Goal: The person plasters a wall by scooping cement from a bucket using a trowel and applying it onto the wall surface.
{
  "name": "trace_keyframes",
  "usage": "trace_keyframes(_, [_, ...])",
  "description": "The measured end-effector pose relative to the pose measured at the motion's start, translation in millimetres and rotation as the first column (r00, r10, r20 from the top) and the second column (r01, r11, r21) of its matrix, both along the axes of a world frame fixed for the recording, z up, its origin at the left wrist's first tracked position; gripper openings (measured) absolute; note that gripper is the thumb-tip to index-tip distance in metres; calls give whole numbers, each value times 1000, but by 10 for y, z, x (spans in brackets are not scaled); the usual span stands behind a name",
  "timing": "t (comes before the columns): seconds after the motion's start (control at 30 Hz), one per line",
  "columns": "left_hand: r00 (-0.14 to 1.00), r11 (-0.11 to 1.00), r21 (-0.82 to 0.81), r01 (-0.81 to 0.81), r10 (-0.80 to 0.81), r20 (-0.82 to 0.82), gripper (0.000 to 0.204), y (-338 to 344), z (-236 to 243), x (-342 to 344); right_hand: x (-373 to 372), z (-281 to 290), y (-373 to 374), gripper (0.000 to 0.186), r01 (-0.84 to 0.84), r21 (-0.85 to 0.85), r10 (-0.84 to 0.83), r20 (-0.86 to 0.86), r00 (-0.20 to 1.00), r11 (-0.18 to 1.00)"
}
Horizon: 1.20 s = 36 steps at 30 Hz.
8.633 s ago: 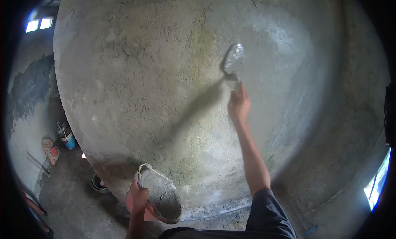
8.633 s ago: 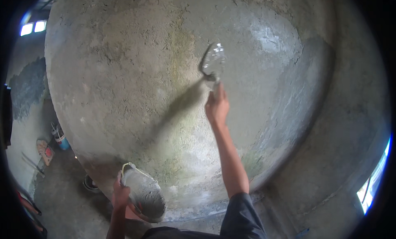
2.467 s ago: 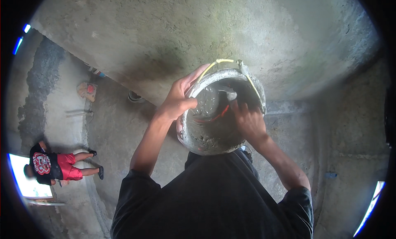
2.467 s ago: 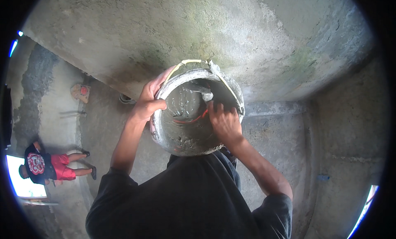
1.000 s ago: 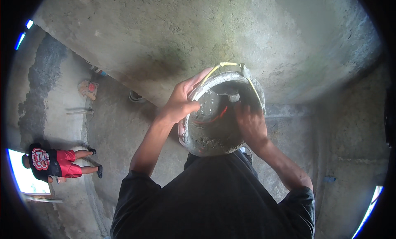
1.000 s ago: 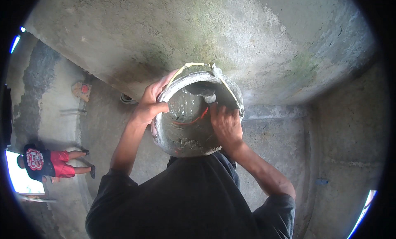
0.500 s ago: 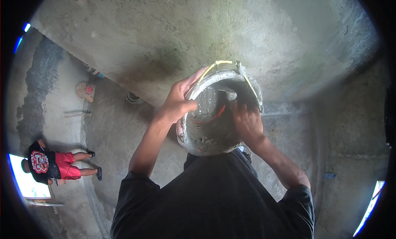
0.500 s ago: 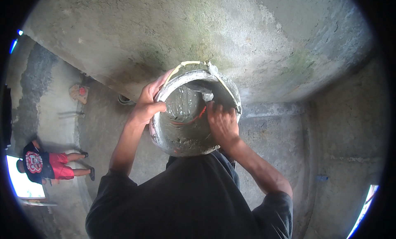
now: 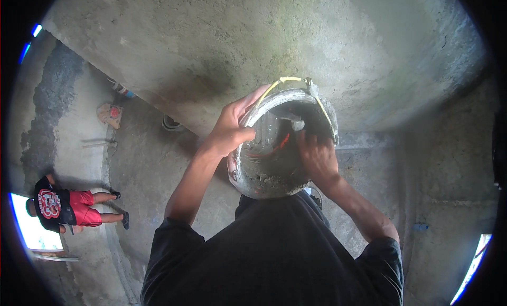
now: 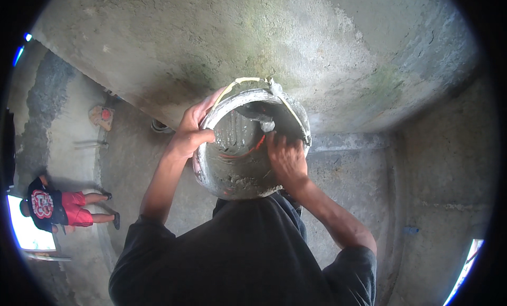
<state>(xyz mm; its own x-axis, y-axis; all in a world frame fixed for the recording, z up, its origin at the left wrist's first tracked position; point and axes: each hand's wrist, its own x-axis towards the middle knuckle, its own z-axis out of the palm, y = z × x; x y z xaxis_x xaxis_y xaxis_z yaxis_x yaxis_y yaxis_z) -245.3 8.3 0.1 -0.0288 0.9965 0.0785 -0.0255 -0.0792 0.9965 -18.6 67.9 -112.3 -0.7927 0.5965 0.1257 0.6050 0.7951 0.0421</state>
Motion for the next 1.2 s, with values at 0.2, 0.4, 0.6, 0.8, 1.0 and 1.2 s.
trace_keyframes(0.2, [999, 999, -6, -41, 41, 16, 89, -3, -63, -9, 239, -270, -345, 54, -164, -147, 180, 109, 978, 976])
trace_keyframes(0.4, [1000, 1000, 5, -22, 22, 5, 90, -15, -24, -10, 31, 80, -22, 55, 6, -23, -7, -8, 1000, 1000])
trace_keyframes(0.6, [999, 999, 12, -35, 35, -1, 90, 6, -85, 4, 48, -160, -260, 53, 15, 20, -17, 89, 996, 1000])
trace_keyframes(0.8, [998, 998, -13, -66, 66, 12, 89, -31, -70, 25, 53, -6, -359, 50, 24, -308, 57, 250, 967, 951])
trace_keyframes(1.0, [999, 999, 14, -30, 30, 12, 88, -1, -22, 66, -141, -69, -203, 44, 155, 13, -155, 65, 986, 988])
trace_keyframes(1.2, [998, 998, 17, -62, 61, 34, 88, -21, -67, 47, 88, -246, -623, 36, -35, -182, 57, 117, 991, 983])
